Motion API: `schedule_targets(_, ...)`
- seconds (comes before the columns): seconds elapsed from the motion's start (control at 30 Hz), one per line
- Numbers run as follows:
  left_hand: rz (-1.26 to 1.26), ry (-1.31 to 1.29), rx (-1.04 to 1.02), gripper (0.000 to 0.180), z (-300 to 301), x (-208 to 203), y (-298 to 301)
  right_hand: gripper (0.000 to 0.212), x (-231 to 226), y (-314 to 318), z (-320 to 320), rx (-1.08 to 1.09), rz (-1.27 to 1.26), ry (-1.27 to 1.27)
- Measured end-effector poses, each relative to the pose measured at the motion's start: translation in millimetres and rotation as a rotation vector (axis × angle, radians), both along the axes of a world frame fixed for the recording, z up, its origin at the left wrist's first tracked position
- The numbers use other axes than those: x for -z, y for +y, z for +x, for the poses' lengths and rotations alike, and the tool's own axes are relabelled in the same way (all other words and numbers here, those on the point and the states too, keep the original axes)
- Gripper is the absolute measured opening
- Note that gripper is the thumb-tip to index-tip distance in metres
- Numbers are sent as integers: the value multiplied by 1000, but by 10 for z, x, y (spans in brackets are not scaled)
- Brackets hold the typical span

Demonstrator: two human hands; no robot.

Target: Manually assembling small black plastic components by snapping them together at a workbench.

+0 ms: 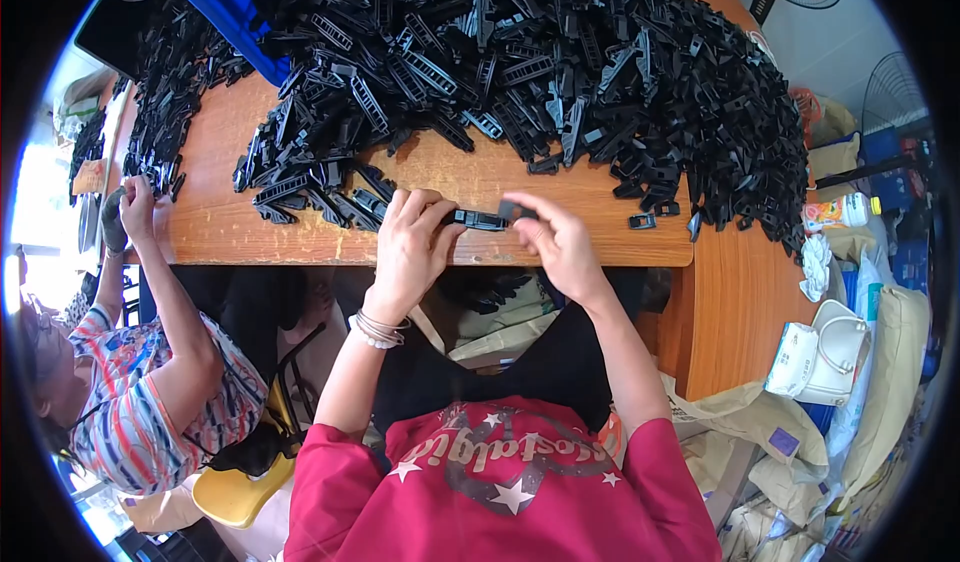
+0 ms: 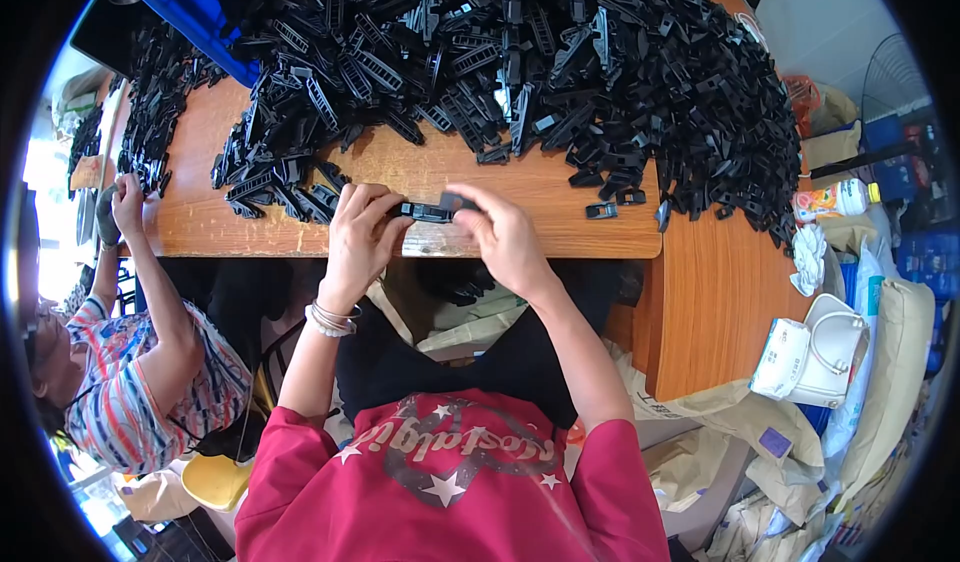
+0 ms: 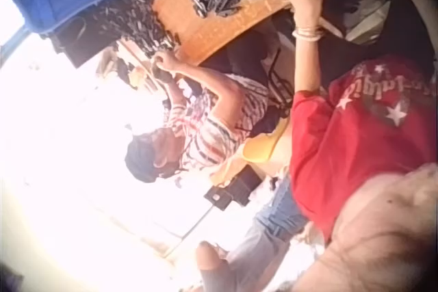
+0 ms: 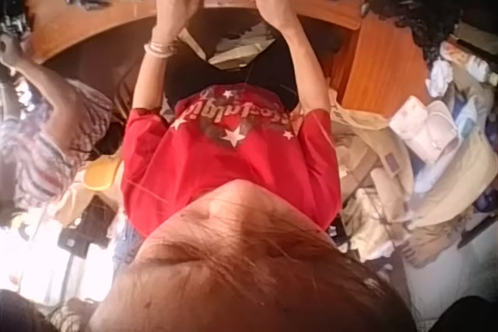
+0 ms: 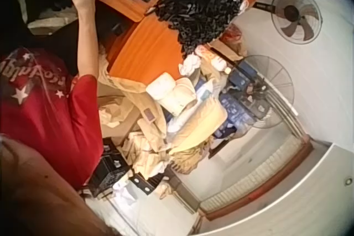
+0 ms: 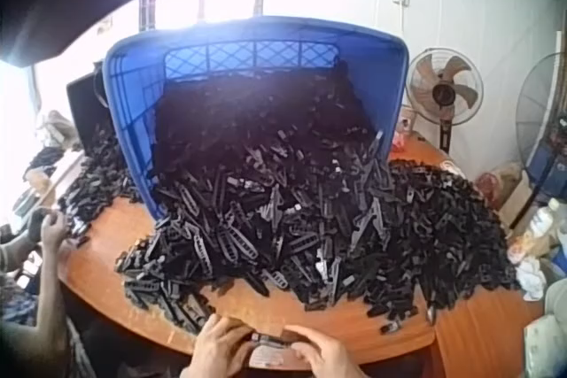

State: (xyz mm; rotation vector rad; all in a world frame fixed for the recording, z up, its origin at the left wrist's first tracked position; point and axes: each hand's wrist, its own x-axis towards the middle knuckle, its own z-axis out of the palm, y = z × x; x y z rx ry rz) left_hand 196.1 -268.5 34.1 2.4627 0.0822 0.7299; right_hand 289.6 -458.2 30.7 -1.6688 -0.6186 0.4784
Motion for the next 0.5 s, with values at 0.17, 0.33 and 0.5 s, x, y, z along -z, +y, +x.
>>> schedule_targets(0.17, -15, 90, 119, 23, 16, -38, 141, 27, 15, 51, 36, -17, -84, -282)
schedule_targets(0.33, 12, 91, 225, 21, 38, -39, 171, 29, 37, 131, 151, -12, -75, -275)
schedule_targets(0.5, 17, 92, 256, 19, 59, -37, 121, 24, 18, 262, 160, -97, -81, -382)
